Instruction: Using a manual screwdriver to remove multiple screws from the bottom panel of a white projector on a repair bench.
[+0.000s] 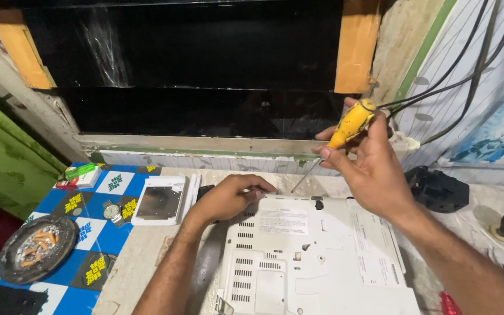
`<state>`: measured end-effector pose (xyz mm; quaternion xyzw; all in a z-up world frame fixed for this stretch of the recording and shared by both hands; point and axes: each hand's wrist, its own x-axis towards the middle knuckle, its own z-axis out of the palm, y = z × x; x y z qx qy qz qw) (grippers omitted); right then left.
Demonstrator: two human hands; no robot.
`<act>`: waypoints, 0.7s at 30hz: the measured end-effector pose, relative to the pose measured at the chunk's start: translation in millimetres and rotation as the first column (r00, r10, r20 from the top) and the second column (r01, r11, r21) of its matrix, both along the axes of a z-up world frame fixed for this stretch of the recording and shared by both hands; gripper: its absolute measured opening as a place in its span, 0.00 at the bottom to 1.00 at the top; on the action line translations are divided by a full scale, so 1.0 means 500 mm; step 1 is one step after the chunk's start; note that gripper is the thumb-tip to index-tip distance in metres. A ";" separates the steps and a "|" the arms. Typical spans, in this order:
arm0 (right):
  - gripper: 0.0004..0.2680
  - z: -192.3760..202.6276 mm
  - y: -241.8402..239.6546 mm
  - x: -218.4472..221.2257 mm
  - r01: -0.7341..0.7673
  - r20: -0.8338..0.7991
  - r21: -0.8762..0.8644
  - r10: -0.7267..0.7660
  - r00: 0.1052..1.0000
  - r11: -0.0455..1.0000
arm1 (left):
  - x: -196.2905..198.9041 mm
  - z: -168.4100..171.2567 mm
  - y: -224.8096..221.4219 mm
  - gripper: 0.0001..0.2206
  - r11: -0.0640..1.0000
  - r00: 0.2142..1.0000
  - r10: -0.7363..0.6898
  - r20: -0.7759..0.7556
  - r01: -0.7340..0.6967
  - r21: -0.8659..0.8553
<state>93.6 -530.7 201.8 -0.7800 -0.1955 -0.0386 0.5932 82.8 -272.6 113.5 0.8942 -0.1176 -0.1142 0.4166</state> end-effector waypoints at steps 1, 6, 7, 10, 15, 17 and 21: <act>0.27 -0.002 0.009 0.001 -0.023 -0.007 0.004 0.024 1.000 1.000 | 0.006 -0.009 0.014 0.13 0.999 0.999 0.014 0.038 -0.013 -0.043; 0.28 -0.016 0.056 0.008 -0.065 -0.024 -0.039 0.064 0.998 0.997 | 0.009 -0.014 0.029 0.14 0.995 0.994 0.018 -0.110 -0.029 -0.099; 0.27 -0.019 0.063 0.011 -0.089 -0.008 -0.060 0.089 0.996 0.994 | 0.012 -0.011 0.028 0.15 0.994 0.991 0.005 -0.131 -0.019 -0.108; 0.27 -0.025 0.084 0.016 -0.129 -0.010 -0.077 0.129 0.992 0.989 | 0.016 -0.018 0.034 0.15 0.994 0.991 -0.023 -0.133 0.008 -0.112; 0.27 -0.019 0.105 0.019 -0.129 -0.026 -0.151 0.127 0.992 0.980 | 0.020 -0.029 0.039 0.14 0.994 0.996 -0.021 -0.090 0.012 -0.108; 0.27 -0.007 0.115 0.015 -0.103 -0.040 -0.203 0.097 0.994 0.974 | 0.020 -0.032 0.036 0.13 0.992 0.997 -0.020 -0.080 0.010 -0.122; 0.16 0.007 0.134 0.015 -0.048 0.034 -0.332 0.063 0.997 0.942 | 0.012 -0.024 0.019 0.07 0.979 0.996 -0.072 0.058 0.082 -0.184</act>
